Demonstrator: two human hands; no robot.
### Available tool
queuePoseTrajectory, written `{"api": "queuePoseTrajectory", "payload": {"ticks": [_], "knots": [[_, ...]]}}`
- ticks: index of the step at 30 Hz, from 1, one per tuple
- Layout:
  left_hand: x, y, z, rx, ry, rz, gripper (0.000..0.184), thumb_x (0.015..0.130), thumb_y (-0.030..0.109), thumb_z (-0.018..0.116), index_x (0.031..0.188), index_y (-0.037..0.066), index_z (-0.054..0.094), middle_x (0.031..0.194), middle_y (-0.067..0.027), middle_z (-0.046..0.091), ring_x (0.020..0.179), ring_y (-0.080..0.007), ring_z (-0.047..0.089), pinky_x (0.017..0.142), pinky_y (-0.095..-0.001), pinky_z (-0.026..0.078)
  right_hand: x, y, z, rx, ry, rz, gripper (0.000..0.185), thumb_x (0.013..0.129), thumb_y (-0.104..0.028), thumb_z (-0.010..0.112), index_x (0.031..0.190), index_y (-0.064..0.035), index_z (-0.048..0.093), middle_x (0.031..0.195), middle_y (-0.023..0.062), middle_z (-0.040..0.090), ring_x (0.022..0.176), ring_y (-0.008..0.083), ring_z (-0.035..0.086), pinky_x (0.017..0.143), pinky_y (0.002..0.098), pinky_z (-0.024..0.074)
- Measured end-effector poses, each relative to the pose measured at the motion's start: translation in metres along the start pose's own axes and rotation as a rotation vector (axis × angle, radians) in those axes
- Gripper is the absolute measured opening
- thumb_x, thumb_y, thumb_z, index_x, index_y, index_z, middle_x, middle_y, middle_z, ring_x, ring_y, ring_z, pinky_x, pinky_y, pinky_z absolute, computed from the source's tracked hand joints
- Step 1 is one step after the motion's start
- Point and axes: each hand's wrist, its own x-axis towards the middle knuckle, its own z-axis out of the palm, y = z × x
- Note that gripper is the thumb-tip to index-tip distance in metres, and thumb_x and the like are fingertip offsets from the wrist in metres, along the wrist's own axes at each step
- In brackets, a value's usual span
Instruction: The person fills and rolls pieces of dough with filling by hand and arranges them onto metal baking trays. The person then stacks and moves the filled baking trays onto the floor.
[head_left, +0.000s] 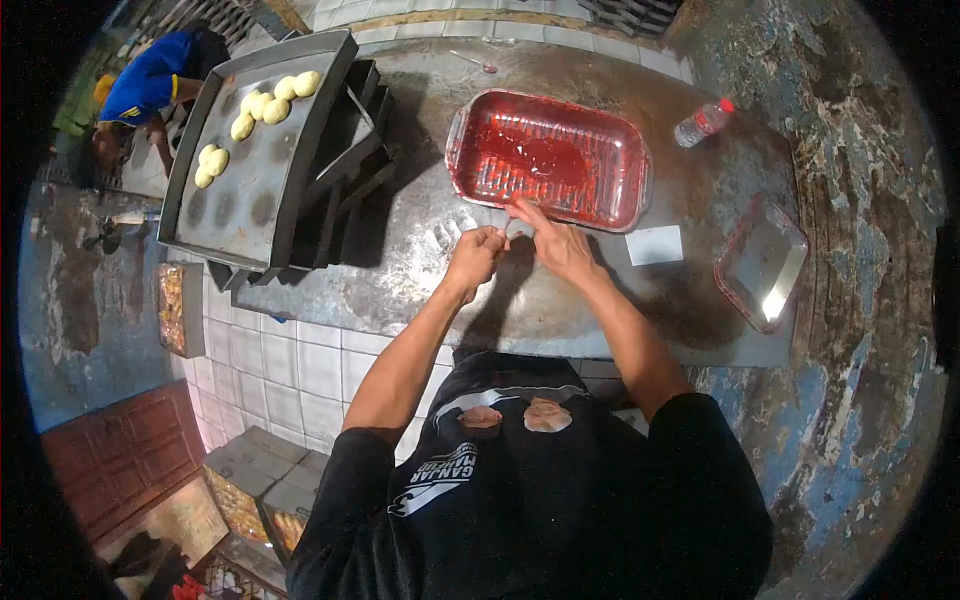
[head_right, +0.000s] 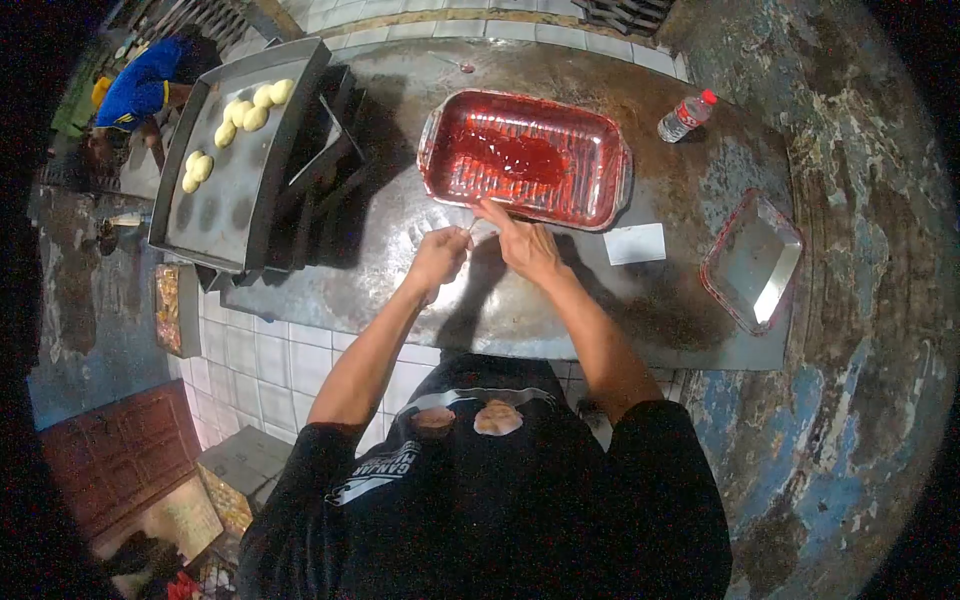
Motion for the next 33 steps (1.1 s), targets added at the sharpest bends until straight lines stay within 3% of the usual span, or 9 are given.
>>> {"api": "queuePoseTrajectory", "payload": {"ticks": [5,8,10,11,18,19,26,28,33], "knots": [[-0.005,-0.004,-0.019,-0.003,0.017,-0.02,0.028,0.103,0.026,0.054,0.087,0.007,0.067,0.061,0.0054,0.048,0.046,-0.0044,0.038,0.041,-0.0231,0.026,0.013,0.047,0.003,-0.215,-0.174,0.129,0.069,0.091,-0.001,0.045,0.157,-0.0129,0.027,0.141,0.0131,0.059,0.093,0.0408,0.072,0.073,0.0521,0.06],[-0.012,0.01,-0.024,0.052,0.107,-0.076,0.03,0.104,0.026,0.054,0.092,0.005,0.072,0.064,0.0026,0.054,0.053,-0.0067,0.043,0.048,-0.0246,0.03,0.006,0.065,-0.005,0.425,0.231,0.266,0.072,0.094,-0.005,0.046,0.16,-0.0143,0.019,0.151,0.0172,0.05,0.087,0.0332,0.073,0.064,0.0432,0.0595],[-0.009,0.002,-0.032,0.065,0.104,-0.094,0.032,0.104,0.028,0.054,0.095,0.005,0.075,0.066,0.0018,0.056,0.056,-0.0066,0.045,0.049,-0.0241,0.032,-0.003,0.065,-0.021,1.245,0.208,0.703,0.086,0.094,-0.001,0.048,0.162,-0.0101,-0.005,0.162,0.0152,0.034,0.091,0.0244,0.071,0.064,0.0305,0.054],[-0.007,-0.003,-0.032,0.066,0.125,-0.06,0.028,0.101,0.026,0.055,0.094,0.007,0.074,0.065,0.0025,0.055,0.055,-0.0055,0.045,0.047,-0.0228,0.031,-0.01,0.063,-0.019,1.343,0.263,0.66,0.087,0.096,-0.002,0.046,0.161,-0.0131,-0.011,0.161,0.0148,0.036,0.083,0.02,0.069,0.061,0.0279,0.0497],[0.008,-0.027,-0.02,0.067,0.15,-0.008,0.024,0.1,0.026,0.062,0.091,0.006,0.072,0.062,0.0038,0.053,0.048,-0.0056,0.042,0.043,-0.0233,0.031,-0.051,-0.002,-0.015,0.745,0.271,0.916,0.09,0.09,0.005,0.044,0.161,-0.0097,-0.009,0.157,0.0141,0.043,0.062,0.0226,0.068,0.058,0.032,0.0552],[0.008,-0.028,-0.017,0.088,0.151,0.014,0.024,0.099,0.024,0.063,0.09,0.004,0.072,0.062,0.003,0.054,0.047,-0.0058,0.043,0.042,-0.024,0.033,-0.055,0.0,-0.016,0.739,0.204,1.005,0.087,0.095,0.001,0.044,0.161,-0.0156,-0.011,0.155,0.0151,0.046,0.072,0.0244,0.074,0.059,0.029,0.0608],[0.009,-0.025,0.001,0.471,0.209,0.252,0.025,0.096,0.018,0.064,0.085,-0.003,0.072,0.067,-0.0045,0.064,0.057,-0.0132,0.055,0.055,-0.0341,0.045,-0.032,-0.053,-0.015,0.488,0.183,0.39,0.076,0.094,-0.002,0.046,0.161,-0.0149,0.013,0.143,0.0148,0.058,0.073,0.0308,0.073,0.064,0.0378,0.0616],[0.006,-0.02,0.005,0.502,0.217,0.274,0.023,0.096,0.018,0.065,0.089,-0.002,0.073,0.066,-0.0097,0.065,0.058,-0.0158,0.059,0.059,-0.036,0.047,-0.023,-0.038,0.005,-0.103,0.008,0.081,0.082,0.087,0.005,0.048,0.16,-0.0122,0.015,0.14,0.002,0.062,0.083,0.0344,0.073,0.073,0.0443,0.0606],[-0.013,-0.01,0.0,0.617,0.27,0.345,0.021,0.095,0.019,0.067,0.093,-0.001,0.073,0.07,-0.0186,0.067,0.06,-0.0236,0.064,0.063,-0.0394,0.05,-0.017,-0.032,0.012,-0.154,-0.122,0.035,0.08,0.085,0.005,0.049,0.158,-0.0104,0.02,0.139,0.0022,0.062,0.09,0.0385,0.071,0.073,0.0487,0.0603]]}}
